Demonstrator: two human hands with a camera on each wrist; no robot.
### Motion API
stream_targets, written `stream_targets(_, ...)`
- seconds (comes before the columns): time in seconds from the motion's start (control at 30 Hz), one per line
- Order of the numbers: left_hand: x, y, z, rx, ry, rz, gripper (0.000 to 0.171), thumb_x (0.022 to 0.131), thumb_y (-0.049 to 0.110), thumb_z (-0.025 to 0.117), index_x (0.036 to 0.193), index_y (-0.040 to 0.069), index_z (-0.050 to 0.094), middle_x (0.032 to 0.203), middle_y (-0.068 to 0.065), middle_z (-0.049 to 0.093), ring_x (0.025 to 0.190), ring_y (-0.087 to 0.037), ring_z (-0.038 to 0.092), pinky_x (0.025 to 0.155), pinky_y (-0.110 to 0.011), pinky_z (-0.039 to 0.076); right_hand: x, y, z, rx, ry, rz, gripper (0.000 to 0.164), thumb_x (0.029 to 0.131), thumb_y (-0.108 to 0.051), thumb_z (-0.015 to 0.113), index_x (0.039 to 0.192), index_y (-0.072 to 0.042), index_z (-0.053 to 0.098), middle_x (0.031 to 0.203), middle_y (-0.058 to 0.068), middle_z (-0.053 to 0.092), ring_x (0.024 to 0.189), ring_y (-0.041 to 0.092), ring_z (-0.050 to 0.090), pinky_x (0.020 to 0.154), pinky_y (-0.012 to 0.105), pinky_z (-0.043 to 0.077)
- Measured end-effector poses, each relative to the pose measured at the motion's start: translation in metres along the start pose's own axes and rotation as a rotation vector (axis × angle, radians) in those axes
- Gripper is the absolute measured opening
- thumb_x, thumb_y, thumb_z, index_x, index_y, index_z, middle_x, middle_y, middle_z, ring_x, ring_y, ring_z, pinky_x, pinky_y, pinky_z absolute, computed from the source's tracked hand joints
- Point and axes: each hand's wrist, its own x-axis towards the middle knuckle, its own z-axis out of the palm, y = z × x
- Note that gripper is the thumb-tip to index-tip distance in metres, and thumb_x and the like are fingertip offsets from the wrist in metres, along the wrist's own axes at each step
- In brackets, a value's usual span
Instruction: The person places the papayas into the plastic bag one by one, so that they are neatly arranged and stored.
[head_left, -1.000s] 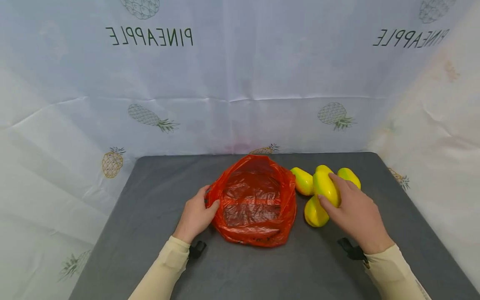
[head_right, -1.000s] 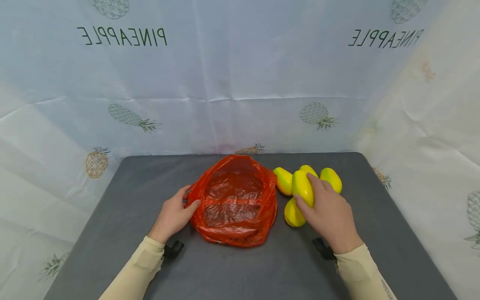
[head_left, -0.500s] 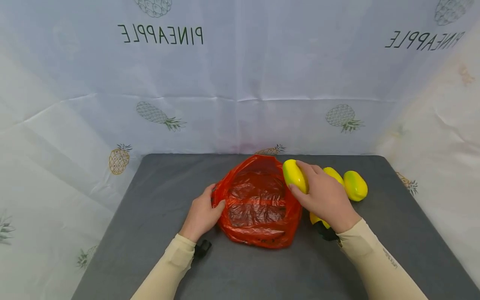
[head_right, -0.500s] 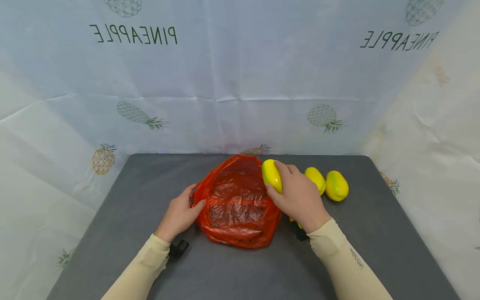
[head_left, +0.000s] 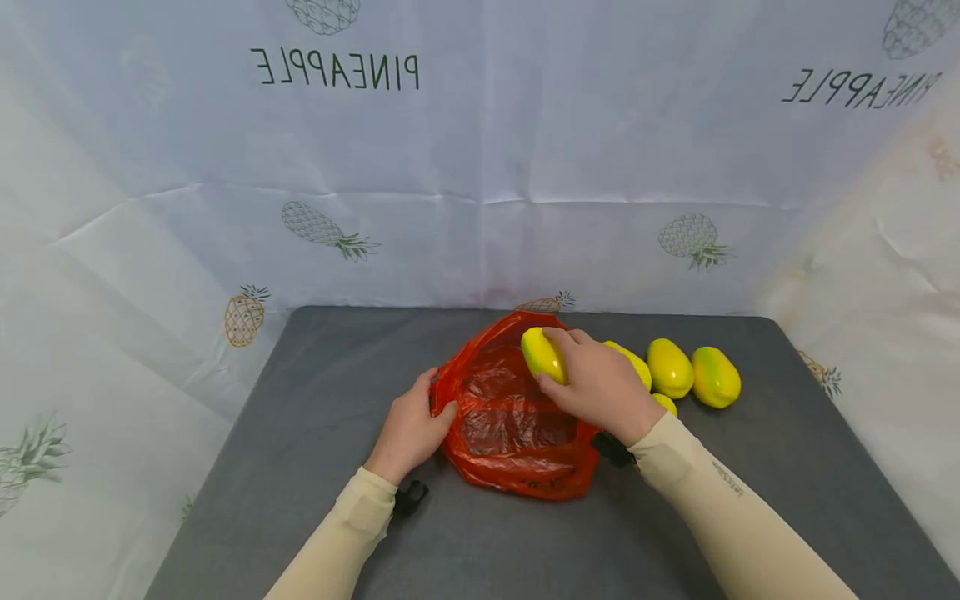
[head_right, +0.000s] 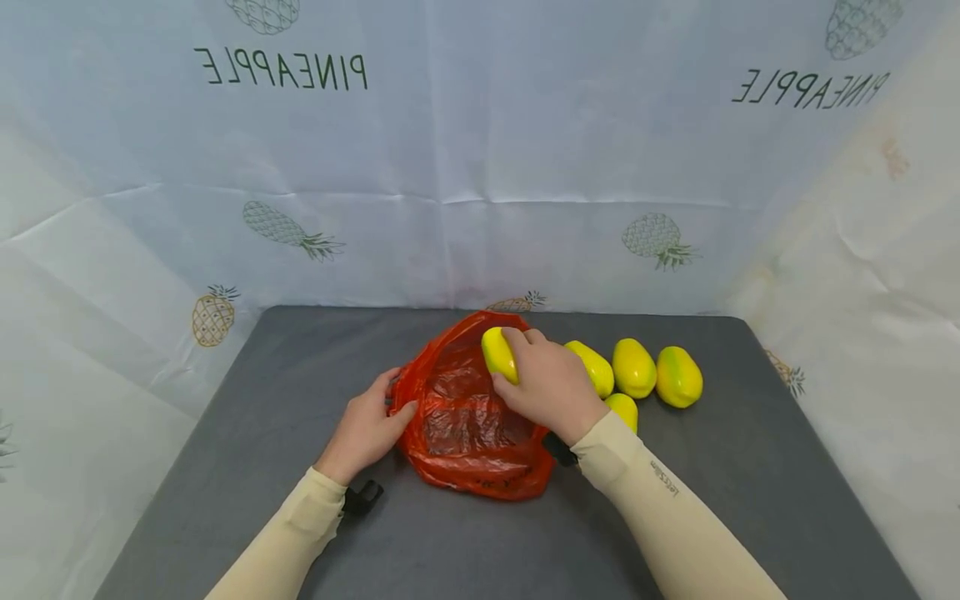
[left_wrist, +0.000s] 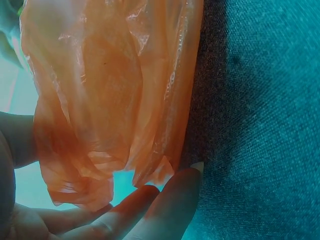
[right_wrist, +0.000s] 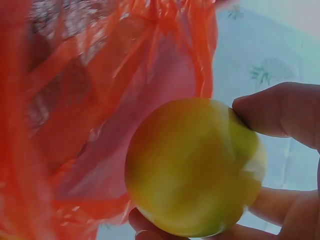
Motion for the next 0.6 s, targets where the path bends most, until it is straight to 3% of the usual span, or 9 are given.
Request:
stream_targets(0.1, -0.001, 0.001, 0.0, -0.003, -0.003, -0.008, 0.073, 0.104, 0.03, 0.068, 0.166, 0.005, 0.038, 0.153, -0.019, 0.063, 0.126, -0.033, 0.072, 0.105, -0.055, 0.06, 0.008, -0.007, 0.002, 0.004, -0.022, -0.019, 0.068, 0.098, -0.04, 0.073, 0.156, -0.01, 0.052, 0.123, 0.013, 0.07, 0.077, 0.018, 0.063, 0.068, 0.037, 0.056)
stream_targets(0.4, -0.002, 0.001, -0.002, -0.017, 0.0, -0.006, 0.071, 0.103, 0.028, 0.069, 0.164, 0.004, 0.041, 0.15, -0.018, 0.065, 0.125, -0.034, 0.072, 0.104, -0.056, 0.06, 0.031, -0.022, 0.022, -0.011, -0.149, -0.009, 0.073, 0.099, -0.042, 0.075, 0.159, -0.01, 0.049, 0.142, 0.016, 0.067, 0.098, 0.027, 0.07, 0.088, 0.049, 0.062)
stream_targets(0.6, -0.004, 0.0, -0.003, -0.019, 0.004, 0.02, 0.071, 0.102, 0.028, 0.07, 0.163, 0.003, 0.043, 0.15, -0.019, 0.066, 0.124, -0.035, 0.072, 0.104, -0.056, 0.06, 0.04, -0.027, 0.038, -0.008, -0.174, 0.005, 0.073, 0.098, -0.041, 0.076, 0.158, -0.01, 0.05, 0.14, 0.016, 0.067, 0.094, 0.026, 0.068, 0.088, 0.047, 0.063)
